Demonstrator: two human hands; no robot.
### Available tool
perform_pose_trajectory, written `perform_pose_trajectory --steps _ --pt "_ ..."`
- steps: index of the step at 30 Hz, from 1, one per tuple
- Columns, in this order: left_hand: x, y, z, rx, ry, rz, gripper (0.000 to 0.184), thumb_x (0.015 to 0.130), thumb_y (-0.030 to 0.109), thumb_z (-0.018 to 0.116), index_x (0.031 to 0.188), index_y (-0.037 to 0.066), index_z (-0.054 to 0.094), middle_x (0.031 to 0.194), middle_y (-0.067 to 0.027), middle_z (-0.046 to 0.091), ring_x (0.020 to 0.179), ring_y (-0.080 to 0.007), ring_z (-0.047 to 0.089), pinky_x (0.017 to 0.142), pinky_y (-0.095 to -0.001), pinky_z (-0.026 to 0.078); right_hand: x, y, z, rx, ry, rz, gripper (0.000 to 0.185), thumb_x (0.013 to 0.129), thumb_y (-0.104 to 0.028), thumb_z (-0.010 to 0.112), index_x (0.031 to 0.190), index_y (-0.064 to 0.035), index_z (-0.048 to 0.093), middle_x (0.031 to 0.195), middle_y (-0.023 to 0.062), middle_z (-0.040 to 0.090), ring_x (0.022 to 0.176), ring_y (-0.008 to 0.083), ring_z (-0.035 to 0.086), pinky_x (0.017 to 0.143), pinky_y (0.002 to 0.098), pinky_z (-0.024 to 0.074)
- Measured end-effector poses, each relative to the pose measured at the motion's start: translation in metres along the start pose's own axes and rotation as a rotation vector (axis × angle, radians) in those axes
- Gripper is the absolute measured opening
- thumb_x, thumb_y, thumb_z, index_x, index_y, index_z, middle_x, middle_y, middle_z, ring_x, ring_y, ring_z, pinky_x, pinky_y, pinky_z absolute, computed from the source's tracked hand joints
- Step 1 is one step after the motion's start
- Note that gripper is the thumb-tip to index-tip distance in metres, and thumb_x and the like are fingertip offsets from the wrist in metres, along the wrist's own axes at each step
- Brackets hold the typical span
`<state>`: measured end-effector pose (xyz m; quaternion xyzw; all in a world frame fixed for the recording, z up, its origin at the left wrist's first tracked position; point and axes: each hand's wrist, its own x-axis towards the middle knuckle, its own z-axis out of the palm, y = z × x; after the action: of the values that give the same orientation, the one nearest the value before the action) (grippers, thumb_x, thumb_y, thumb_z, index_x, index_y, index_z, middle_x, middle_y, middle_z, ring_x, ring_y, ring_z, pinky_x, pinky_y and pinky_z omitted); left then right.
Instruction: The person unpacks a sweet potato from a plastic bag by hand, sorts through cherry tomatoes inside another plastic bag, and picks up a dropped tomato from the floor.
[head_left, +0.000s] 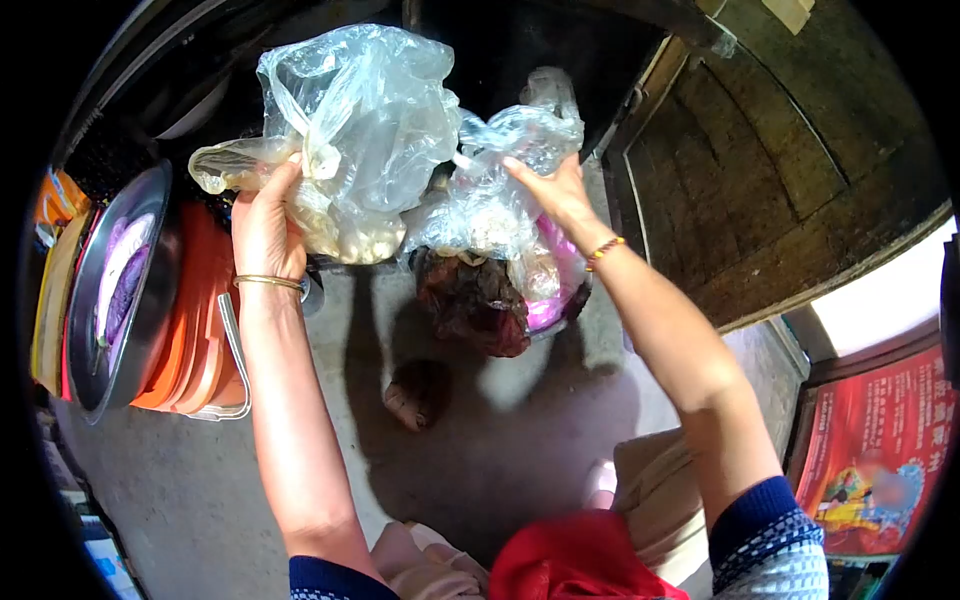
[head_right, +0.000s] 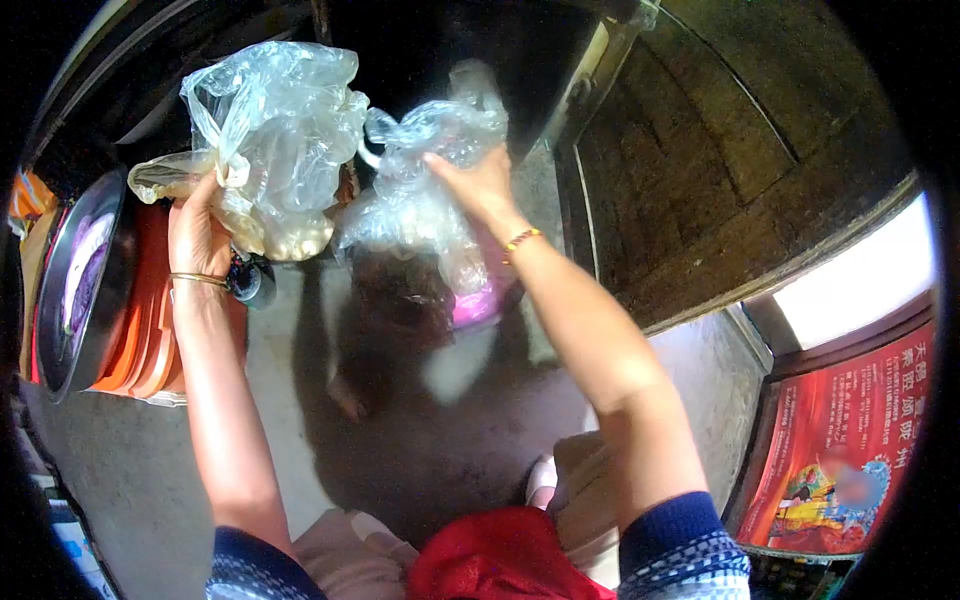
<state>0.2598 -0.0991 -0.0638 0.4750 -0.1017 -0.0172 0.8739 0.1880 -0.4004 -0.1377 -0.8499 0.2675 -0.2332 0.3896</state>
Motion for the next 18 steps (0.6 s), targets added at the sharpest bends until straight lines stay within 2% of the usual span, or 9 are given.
perform_pose_trajectory --steps 3,5,7,8,9,11,13,14,18 --pt "-0.002 0.0 0.001 -0.004 0.001 -0.01 0.031 0.076 -0.001 0.063 0.105 -0.003 0.054 0.101 -0.0097 0.06 0.092 -0.0179 0.057 0.082 -0.029 0.045 0.001 0.002 0.033 -0.014 0.046 -0.029 0.109 0.058 -0.05 0.077 0.134 0.0046 0.02 0.129 0.0247 0.039 0.123 0.0339 0.037 0.104 0.0366 0.029" --pt "-0.002 -0.001 0.0 -0.006 -0.001 -0.003 0.032 0.075 -0.001 0.064 0.105 -0.003 0.054 0.101 -0.01 0.06 0.092 -0.0185 0.057 0.082 -0.029 0.045 0.0 0.003 0.039 0.115 -0.009 -0.054 0.089 0.064 -0.041 0.075 0.127 0.0054 0.032 0.12 0.0201 0.049 0.113 0.0292 0.047 0.097 0.0338 0.0359" --pt "-0.002 -0.001 -0.004 -0.02 -0.003 -0.001 0.031 0.075 -0.001 0.064 0.105 -0.003 0.055 0.101 -0.0099 0.06 0.092 -0.0185 0.057 0.083 -0.0292 0.044 -0.004 -0.007 0.023 0.25 -0.345 0.264 0.057 0.072 -0.03 0.068 0.112 0.0055 0.047 0.107 0.0155 0.057 0.098 0.0215 0.054 0.084 0.0326 0.0429" --pt "-0.001 -0.002 -0.006 -0.008 0.011 -0.004 0.032 0.074 -0.001 0.064 0.105 -0.003 0.055 0.1 -0.0098 0.06 0.092 -0.0183 0.057 0.083 -0.0293 0.044 0.0 0.008 0.029 0.541 -0.256 0.267 0.032 0.078 -0.021 0.059 0.1 0.0025 0.055 0.1 0.0126 0.059 0.087 0.0159 0.055 0.073 0.0325 0.0451" --pt "0.0 -0.002 -0.008 0.001 0.025 -0.007 0.032 0.074 -0.001 0.064 0.105 -0.003 0.055 0.1 -0.0097 0.06 0.092 -0.0182 0.057 0.084 -0.0293 0.043 -0.001 -0.001 0.015 0.821 -0.318 0.408 0.028 0.082 -0.019 0.056 0.103 -0.0003 0.055 0.1 0.0117 0.059 0.086 0.0181 0.056 0.073 0.0347 0.0464" --pt "-0.001 -0.001 -0.008 -0.012 0.038 -0.009 0.032 0.074 -0.001 0.064 0.104 -0.003 0.055 0.099 -0.0092 0.06 0.092 -0.0177 0.057 0.084 -0.0292 0.043 0.015 0.017 -0.01 1.122 -0.557 0.284 0.03 0.085 -0.019 0.053 0.109 -0.0006 0.052 0.105 0.0136 0.058 0.093 0.0241 0.057 0.083 0.0389 0.0462" --pt "0.001 -0.002 -0.009 -0.005 0.031 -0.002 0.03 0.074 -0.001 0.065 0.103 -0.003 0.055 0.099 -0.009 0.06 0.091 -0.0174 0.056 0.083 -0.0289 0.043 -0.004 -0.017 -0.049 1.419 -0.414 0.404 0.03 0.087 -0.019 0.05 0.11 0.0011 0.051 0.109 0.0167 0.057 0.1 0.0304 0.055 0.092 0.0449 0.0427" --pt "0.002 -0.004 -0.009 -0.011 0.026 -0.004 0.029 0.074 -0.001 0.065 0.101 -0.002 0.056 0.098 -0.0086 0.06 0.09 -0.0173 0.057 0.082 -0.0289 0.043 0.008 -0.002 -0.066 1.625 -0.714 0.313 0.029 0.089 -0.019 0.046 0.108 0.0019 0.052 0.111 0.0186 0.057 0.104 0.0325 0.053 0.095 0.0471 0.04" --pt "0.002 -0.006 -0.005 0.0 0.005 -0.02 0.027 0.075 0.001 0.065 0.1 -0.002 0.056 0.095 -0.0069 0.06 0.087 -0.0161 0.057 0.079 -0.0281 0.045 0.008 -0.004 -0.106 1.699 -0.743 0.28 0.029 0.09 -0.016 0.04 0.11 0.0028 0.05 0.107 0.0193 0.057 0.098 0.032 0.056 0.089 0.047 0.0459"
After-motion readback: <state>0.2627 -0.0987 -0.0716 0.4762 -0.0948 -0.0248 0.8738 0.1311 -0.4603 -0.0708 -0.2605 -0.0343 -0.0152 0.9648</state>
